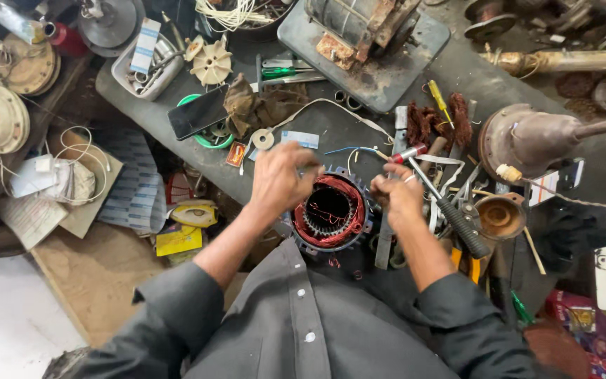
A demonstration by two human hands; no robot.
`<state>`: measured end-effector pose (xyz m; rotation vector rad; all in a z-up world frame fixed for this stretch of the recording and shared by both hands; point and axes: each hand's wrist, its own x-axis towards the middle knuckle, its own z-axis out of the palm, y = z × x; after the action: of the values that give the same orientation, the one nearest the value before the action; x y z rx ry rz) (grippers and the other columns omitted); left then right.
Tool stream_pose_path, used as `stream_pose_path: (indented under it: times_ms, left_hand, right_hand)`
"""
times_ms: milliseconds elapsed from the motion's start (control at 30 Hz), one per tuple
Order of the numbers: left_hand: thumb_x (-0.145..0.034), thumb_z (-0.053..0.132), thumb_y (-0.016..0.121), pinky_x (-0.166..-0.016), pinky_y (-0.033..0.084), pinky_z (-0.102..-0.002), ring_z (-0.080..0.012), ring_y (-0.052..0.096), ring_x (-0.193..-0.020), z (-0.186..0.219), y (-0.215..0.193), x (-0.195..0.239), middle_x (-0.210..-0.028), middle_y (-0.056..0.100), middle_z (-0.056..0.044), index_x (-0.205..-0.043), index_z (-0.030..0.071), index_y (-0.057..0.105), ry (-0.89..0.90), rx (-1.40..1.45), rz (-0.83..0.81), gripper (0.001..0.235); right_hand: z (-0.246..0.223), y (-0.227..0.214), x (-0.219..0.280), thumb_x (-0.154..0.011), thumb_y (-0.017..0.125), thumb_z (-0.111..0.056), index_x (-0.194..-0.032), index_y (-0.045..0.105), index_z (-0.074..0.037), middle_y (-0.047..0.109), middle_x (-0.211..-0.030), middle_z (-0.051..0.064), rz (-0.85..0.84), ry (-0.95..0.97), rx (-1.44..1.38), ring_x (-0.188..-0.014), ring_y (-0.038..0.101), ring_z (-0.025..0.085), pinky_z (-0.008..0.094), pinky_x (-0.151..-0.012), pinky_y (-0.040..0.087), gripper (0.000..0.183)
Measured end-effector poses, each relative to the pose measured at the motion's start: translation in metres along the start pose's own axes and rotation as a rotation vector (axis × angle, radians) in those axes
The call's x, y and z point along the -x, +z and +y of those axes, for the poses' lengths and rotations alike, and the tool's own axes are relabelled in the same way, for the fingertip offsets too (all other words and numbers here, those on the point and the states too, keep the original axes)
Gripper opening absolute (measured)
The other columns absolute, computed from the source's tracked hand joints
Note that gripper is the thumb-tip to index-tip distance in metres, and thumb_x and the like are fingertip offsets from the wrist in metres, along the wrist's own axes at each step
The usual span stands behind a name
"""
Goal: The person works on a disassembled motor stator, using pliers and a hammer to adjust and secure copper windings. They repeatedly tap the windings and manipulate the wires by hand to ensure they are properly seated within the stator slots.
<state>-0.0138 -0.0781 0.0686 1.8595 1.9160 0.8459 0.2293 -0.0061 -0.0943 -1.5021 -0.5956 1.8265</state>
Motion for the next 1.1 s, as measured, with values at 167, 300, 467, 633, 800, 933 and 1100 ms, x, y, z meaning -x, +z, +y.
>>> stream_pose_path:
  times_ms: [167, 300, 467, 633, 800, 933, 1100]
  left_hand:
    - [-0.081, 0.028, 0.082, -0.071, 0.052, -0.042, -0.0263, 0.07, -0.081, -0.045, 0.042, -0.055, -0.087, 0.072, -0.007, -0.089, 0.011, 0.079, -0.002, 0.032, -0.137, 0.02]
    - [-0.081, 0.03, 0.084, -0.076, 0.053, -0.034, -0.0189, 0.072, -0.082, -0.094, 0.08, -0.06, -0.092, 0.078, -0.007, -0.091, 0.011, 0.081, -0.429, 0.112, -0.308, 0.022]
    - [-0.081, 0.026, 0.084, -0.078, 0.056, -0.034, -0.0186, 0.07, -0.082, -0.131, 0.096, -0.03, -0.089, 0.078, -0.01, -0.095, 0.002, 0.081, -0.667, 0.533, -0.316, 0.028]
    - [-0.09, 0.025, 0.078, -0.081, 0.056, -0.031, -0.0152, 0.072, -0.088, -0.129, 0.049, 0.005, -0.095, 0.077, -0.007, -0.107, 0.003, 0.075, -0.43, 0.481, -0.145, 0.028]
    - [-0.09, 0.016, 0.072, -0.082, 0.057, -0.031, -0.0174, 0.073, -0.089, -0.091, 0.011, 0.081, -0.097, 0.077, -0.008, -0.109, 0.007, 0.076, -0.484, 0.299, 0.084, 0.021]
    - [-0.086, 0.009, 0.071, -0.079, 0.056, -0.032, -0.0176, 0.069, -0.091, -0.059, 0.004, 0.123, -0.101, 0.07, -0.008, -0.113, 0.005, 0.071, -0.401, 0.539, 0.058, 0.028]
    - [-0.08, 0.005, 0.078, -0.074, 0.056, -0.034, -0.024, 0.07, -0.082, -0.039, 0.002, 0.132, -0.091, 0.068, -0.011, -0.096, 0.002, 0.072, -0.34, 0.449, 0.042, 0.018]
  right_hand:
    - [0.016, -0.003, -0.01, -0.089, 0.069, 0.0, -0.116, 0.06, -0.005, 0.071, -0.091, 0.01, -0.034, 0.144, -0.054, -0.078, 0.07, 0.019, 0.03, -0.068, 0.061, 0.029]
    - [-0.003, -0.02, -0.01, -0.091, 0.073, -0.012, -0.116, 0.064, -0.009, 0.071, -0.093, 0.003, -0.095, 0.158, 0.213, -0.08, 0.069, 0.013, 0.028, -0.069, 0.057, 0.027]
    - [-0.008, -0.045, 0.014, -0.092, 0.072, -0.017, -0.113, 0.066, -0.006, 0.072, -0.093, 0.003, -0.102, 0.135, 0.231, -0.079, 0.069, 0.011, 0.026, -0.07, 0.058, 0.024]
    - [-0.021, -0.055, 0.029, -0.093, 0.072, -0.01, -0.111, 0.067, -0.003, 0.072, -0.093, 0.005, -0.114, -0.054, 0.257, -0.077, 0.069, 0.012, 0.026, -0.069, 0.056, 0.021]
    - [-0.045, -0.061, 0.052, -0.097, 0.07, -0.009, -0.112, 0.067, -0.001, 0.071, -0.094, 0.004, -0.131, -0.257, 0.338, -0.081, 0.068, 0.01, 0.024, -0.074, 0.056, 0.017]
    - [-0.058, -0.032, 0.081, -0.096, 0.07, -0.006, -0.112, 0.069, 0.0, 0.071, -0.094, 0.003, -0.149, -0.353, 0.527, -0.082, 0.068, 0.009, 0.023, -0.076, 0.056, 0.017]
    - [-0.07, 0.017, 0.127, -0.095, 0.072, -0.008, -0.11, 0.073, -0.002, 0.072, -0.091, 0.003, -0.24, -0.511, 0.79, -0.08, 0.065, 0.007, 0.023, -0.074, 0.053, 0.017]
